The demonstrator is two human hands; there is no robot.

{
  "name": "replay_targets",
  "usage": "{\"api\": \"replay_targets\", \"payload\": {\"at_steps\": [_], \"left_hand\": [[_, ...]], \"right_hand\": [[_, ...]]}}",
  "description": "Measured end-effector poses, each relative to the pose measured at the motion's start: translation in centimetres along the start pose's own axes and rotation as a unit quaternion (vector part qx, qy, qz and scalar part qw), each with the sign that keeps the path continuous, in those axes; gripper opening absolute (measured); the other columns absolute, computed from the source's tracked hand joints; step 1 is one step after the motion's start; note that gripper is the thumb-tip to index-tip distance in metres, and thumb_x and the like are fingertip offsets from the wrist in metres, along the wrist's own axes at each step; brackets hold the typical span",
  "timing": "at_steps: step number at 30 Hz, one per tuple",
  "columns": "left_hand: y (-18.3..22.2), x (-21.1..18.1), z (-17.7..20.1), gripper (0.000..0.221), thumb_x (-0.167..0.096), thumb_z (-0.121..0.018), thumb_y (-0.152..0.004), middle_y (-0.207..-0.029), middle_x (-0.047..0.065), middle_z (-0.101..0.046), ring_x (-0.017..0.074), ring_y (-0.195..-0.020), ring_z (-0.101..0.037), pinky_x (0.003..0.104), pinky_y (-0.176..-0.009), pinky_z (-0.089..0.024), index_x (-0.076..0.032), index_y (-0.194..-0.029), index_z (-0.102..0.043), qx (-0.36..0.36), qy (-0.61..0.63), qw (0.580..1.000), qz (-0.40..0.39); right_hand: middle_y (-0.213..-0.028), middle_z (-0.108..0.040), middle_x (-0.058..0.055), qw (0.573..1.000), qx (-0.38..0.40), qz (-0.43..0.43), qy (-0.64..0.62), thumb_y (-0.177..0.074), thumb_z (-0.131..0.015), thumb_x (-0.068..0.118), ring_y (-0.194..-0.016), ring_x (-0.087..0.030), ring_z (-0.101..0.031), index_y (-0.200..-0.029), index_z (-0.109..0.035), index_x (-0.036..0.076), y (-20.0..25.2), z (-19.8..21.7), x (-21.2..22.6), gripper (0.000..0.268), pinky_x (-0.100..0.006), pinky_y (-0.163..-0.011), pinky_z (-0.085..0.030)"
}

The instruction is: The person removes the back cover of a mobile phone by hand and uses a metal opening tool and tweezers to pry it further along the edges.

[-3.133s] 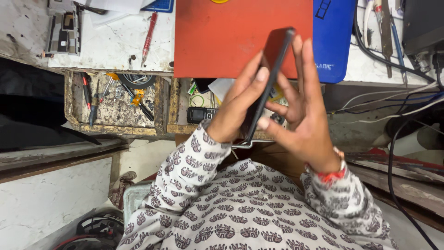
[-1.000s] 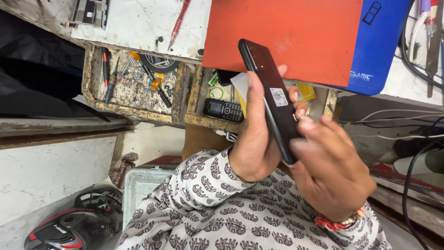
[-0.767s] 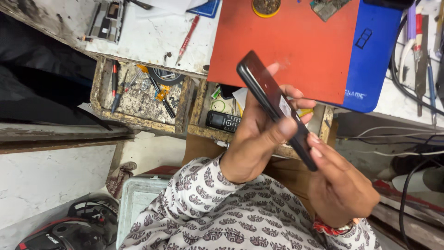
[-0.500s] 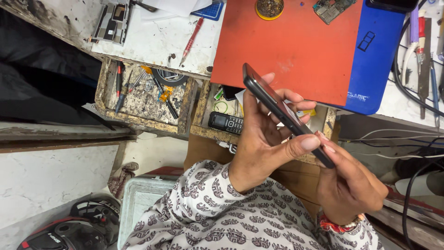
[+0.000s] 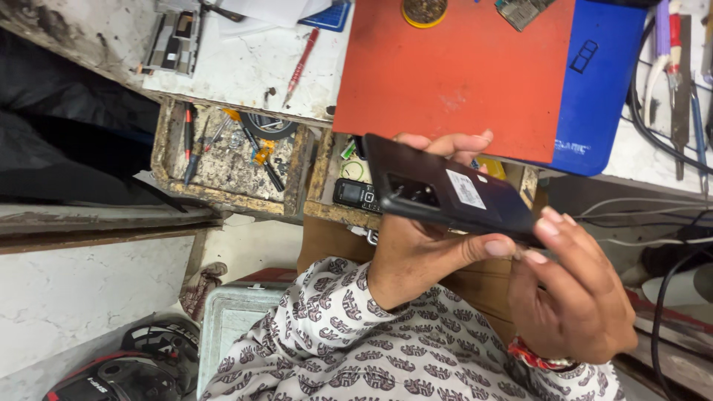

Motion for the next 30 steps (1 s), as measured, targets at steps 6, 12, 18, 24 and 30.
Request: {"api": "replay_targets", "payload": {"at_steps": [6,12,18,24,30], "left_hand": [[0.2,-0.1,-0.3,0.087,-0.022,-0.091,-0.087,-0.146,0.014,-0.043,0.0342,-0.149,-0.038,0.043,-0.123,-0.042,-0.020,-0.142,-0.025,0.029,0.048,0.998,-0.030],[0.2,-0.1,-0.4,0.090,-0.027,-0.092,-0.085,-0.149,0.011,-0.040,0.0373,-0.151,-0.034,0.046,-0.126,-0.039,-0.022,-0.143,-0.023,0.039,0.055,0.997,-0.027],[0.9,0.5,0.3,0.090,-0.029,-0.090,-0.092,-0.148,0.007,-0.040,0.0346,-0.154,-0.034,0.046,-0.129,-0.038,-0.026,-0.149,-0.021,0.064,0.005,0.997,-0.038],[1.5,0.7,0.2,0.092,-0.027,-0.090,-0.092,-0.147,0.005,-0.042,0.0328,-0.152,-0.037,0.046,-0.128,-0.039,-0.029,-0.153,-0.021,0.062,0.006,0.997,-0.048],[1.6,1.1,0.2,0.091,-0.024,-0.091,-0.091,-0.146,0.005,-0.044,0.0325,-0.152,-0.038,0.046,-0.128,-0.040,-0.028,-0.151,-0.023,0.055,0.020,0.997,-0.058]], "right_hand": [[-0.100,-0.070,-0.022,0.996,0.030,0.070,0.052,-0.084,-0.076,-0.016,-0.096,-0.041,-0.075,-0.094,-0.066,-0.007,-0.2,1.4,0.5,0.017,-0.050,-0.086,-0.067],[-0.105,-0.070,-0.019,0.995,0.079,0.047,0.045,-0.084,-0.077,-0.011,-0.104,-0.040,-0.073,-0.097,-0.066,-0.004,-0.1,2.6,1.4,0.018,-0.055,-0.093,-0.065],[-0.109,-0.068,-0.017,0.994,0.097,0.038,0.042,-0.085,-0.077,-0.012,-0.108,-0.039,-0.071,-0.101,-0.068,-0.004,0.3,2.6,1.2,0.021,-0.054,-0.095,-0.061],[-0.107,-0.069,-0.014,0.995,0.068,0.064,0.034,-0.084,-0.080,-0.009,-0.107,-0.040,-0.071,-0.099,-0.067,-0.002,1.1,2.5,0.5,0.021,-0.053,-0.093,-0.061],[-0.105,-0.069,-0.014,0.996,0.056,0.062,0.038,-0.084,-0.080,-0.008,-0.105,-0.040,-0.071,-0.097,-0.066,-0.001,1.2,2.3,0.5,0.020,-0.053,-0.091,-0.061]]}}
Point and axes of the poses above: each hand's wrist, its own y-axis away from the middle knuckle, its own z-axis out of the back of the hand, x = y × z, the point moved 2 cm from there along -y, towards the middle knuckle
